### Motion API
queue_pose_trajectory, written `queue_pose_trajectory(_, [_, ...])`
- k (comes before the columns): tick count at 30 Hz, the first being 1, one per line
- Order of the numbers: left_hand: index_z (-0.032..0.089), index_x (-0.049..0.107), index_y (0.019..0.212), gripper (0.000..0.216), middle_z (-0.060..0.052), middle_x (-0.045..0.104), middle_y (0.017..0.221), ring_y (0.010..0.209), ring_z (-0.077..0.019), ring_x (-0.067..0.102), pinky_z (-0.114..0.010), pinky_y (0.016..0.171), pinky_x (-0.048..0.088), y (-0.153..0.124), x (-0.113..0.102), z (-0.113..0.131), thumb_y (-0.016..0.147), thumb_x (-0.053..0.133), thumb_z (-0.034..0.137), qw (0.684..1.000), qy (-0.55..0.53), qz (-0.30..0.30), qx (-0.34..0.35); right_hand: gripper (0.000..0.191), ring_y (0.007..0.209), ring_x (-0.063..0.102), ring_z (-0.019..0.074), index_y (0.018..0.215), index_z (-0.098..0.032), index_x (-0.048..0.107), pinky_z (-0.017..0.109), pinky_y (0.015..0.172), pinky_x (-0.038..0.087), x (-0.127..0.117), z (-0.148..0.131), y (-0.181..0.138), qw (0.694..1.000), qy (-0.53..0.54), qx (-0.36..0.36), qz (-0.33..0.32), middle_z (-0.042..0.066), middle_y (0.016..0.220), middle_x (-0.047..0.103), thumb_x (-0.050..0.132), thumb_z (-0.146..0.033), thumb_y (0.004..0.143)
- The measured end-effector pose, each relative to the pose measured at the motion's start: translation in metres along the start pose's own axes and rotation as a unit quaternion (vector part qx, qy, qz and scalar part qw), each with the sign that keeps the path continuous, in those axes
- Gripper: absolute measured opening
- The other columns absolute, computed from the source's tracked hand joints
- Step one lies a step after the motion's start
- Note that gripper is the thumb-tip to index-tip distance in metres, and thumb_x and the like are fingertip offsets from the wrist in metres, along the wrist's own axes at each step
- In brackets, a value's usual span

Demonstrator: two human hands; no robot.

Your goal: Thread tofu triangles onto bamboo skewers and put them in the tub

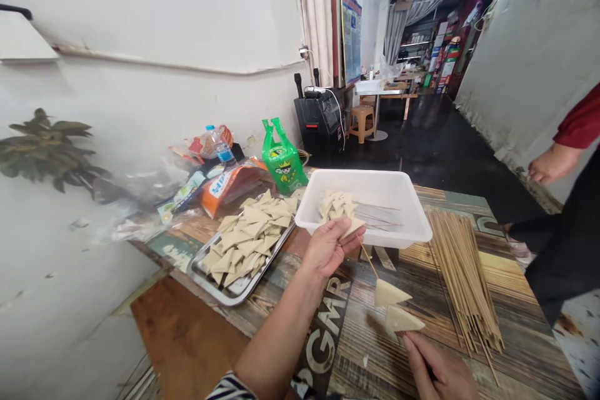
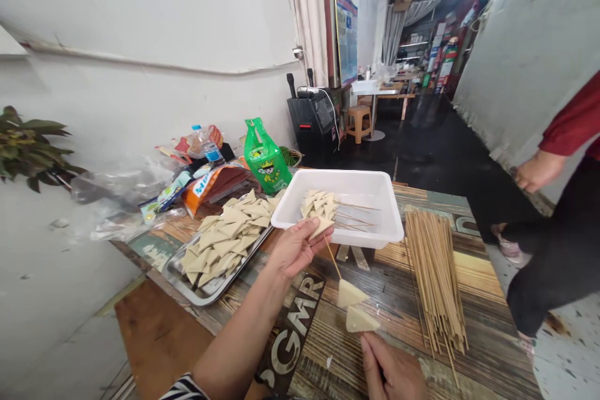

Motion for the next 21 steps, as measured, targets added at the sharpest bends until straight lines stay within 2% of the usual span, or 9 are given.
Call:
queue_pose_trajectory(7, [0.011,0.055,0.085,0.02,-0.008,0.064,0.086,0.082,-0.0197,0.064,-0.031,0.076,0.052,-0.001,0.001,-0.002,0.069,0.066,0.017,1.0,0.002,-0.007,-0.005,0.022,0.057,0.067,0.0125,0.086,-0.016,0.058,0.016,0.052,0.051,0.0,-0.001,-0.001,1.0,-0.008,0.001,-0.008,0.005,0.068,0.07,0.037,-0.022,0.089])
queue_pose_trajectory(14, [0.011,0.056,0.083,0.019,-0.007,0.065,0.083,0.083,-0.0202,0.064,-0.032,0.078,0.052,-0.002,0.002,-0.003,0.069,0.067,0.017,1.0,0.005,-0.016,-0.002,0.022,0.054,0.066,0.0122,0.086,-0.016,0.061,0.015,0.053,0.052,-0.001,-0.001,0.001,1.0,0.011,0.007,0.023,0.004,0.066,0.07,0.041,-0.024,0.088])
queue_pose_trajectory(21, [0.012,0.055,0.082,0.019,-0.007,0.064,0.082,0.085,-0.023,0.064,-0.036,0.081,0.05,-0.003,0.003,-0.007,0.068,0.067,0.017,0.999,0.003,-0.031,-0.01,0.019,0.06,0.067,0.0128,0.092,-0.016,0.062,0.016,0.056,0.053,0.004,0.008,-0.013,1.0,0.005,0.007,0.018,0.005,0.072,0.071,0.045,-0.022,0.085])
Point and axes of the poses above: each hand's wrist, its own y-axis towards the middle knuckle, its own x-axis out of the palm, z = x × y, the point moved 3 cm from there along y, towards the middle knuckle
